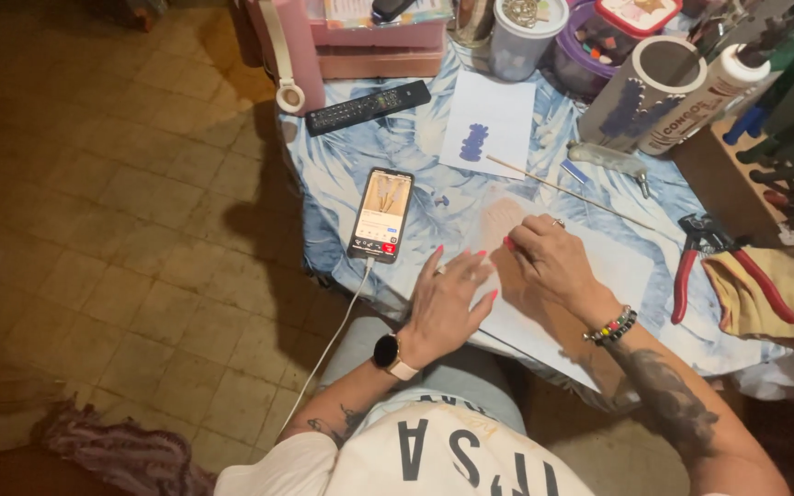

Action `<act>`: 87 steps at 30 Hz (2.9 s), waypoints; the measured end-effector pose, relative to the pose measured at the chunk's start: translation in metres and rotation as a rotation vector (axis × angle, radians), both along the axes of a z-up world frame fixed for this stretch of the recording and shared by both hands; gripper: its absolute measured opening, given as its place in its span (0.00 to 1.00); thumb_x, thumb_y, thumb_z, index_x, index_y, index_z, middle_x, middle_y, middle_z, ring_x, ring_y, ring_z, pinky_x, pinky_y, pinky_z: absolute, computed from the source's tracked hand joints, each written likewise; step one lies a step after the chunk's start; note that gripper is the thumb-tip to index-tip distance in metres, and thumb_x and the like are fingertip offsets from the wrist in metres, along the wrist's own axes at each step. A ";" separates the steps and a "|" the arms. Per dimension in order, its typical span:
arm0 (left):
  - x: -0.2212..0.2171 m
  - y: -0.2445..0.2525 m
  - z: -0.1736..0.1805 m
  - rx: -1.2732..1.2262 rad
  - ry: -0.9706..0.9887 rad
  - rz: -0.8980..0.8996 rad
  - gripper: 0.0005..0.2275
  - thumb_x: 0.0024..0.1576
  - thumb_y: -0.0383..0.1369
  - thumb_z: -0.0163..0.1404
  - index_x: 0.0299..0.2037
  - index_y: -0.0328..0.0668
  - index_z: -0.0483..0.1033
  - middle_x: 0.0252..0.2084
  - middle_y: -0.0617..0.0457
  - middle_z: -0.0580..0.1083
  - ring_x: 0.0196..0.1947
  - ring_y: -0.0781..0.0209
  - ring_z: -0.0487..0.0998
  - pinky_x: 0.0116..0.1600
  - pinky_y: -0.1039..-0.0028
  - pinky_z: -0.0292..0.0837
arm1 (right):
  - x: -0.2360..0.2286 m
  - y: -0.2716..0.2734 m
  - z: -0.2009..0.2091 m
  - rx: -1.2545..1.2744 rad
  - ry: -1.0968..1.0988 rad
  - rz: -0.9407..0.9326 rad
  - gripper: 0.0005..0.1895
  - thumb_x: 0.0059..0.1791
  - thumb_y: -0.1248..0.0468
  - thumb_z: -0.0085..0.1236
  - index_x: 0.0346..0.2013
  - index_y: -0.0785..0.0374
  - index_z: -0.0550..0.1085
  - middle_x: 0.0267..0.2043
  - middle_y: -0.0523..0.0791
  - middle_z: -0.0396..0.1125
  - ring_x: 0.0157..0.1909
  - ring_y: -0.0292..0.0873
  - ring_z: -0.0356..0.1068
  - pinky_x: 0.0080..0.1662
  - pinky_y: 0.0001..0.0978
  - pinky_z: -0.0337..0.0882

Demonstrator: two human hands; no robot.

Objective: Picking up small pink craft pieces and pressing them onto a paper template

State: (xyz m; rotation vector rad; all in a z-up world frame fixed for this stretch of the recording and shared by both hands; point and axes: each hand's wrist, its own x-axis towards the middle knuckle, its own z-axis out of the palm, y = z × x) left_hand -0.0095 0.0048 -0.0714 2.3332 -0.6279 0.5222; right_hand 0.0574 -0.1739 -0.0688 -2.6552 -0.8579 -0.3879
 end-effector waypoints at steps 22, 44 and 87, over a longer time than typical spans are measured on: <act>0.001 -0.001 -0.021 0.235 0.157 -0.044 0.14 0.50 0.43 0.42 0.45 0.55 0.69 0.51 0.48 0.65 0.55 0.53 0.62 0.59 0.51 0.39 | -0.062 -0.036 -0.001 -0.135 -0.172 0.161 0.02 0.33 0.65 0.45 0.14 0.56 0.64 0.14 0.44 0.53 0.20 0.47 0.59 0.25 0.33 0.61; -0.002 0.001 -0.019 0.254 0.017 -0.015 0.14 0.47 0.41 0.45 0.42 0.52 0.71 0.49 0.48 0.66 0.52 0.53 0.65 0.59 0.55 0.43 | -0.061 -0.026 0.010 -0.149 -0.065 0.113 0.07 0.38 0.64 0.42 0.14 0.57 0.61 0.16 0.44 0.53 0.21 0.47 0.58 0.25 0.34 0.60; 0.018 -0.006 0.030 -0.573 0.326 -0.158 0.12 0.52 0.32 0.45 0.44 0.37 0.68 0.39 0.47 0.71 0.40 0.49 0.73 0.41 0.75 0.70 | -0.025 0.000 0.064 0.641 0.378 -0.031 0.02 0.35 0.71 0.57 0.22 0.64 0.74 0.16 0.46 0.67 0.19 0.36 0.67 0.25 0.23 0.66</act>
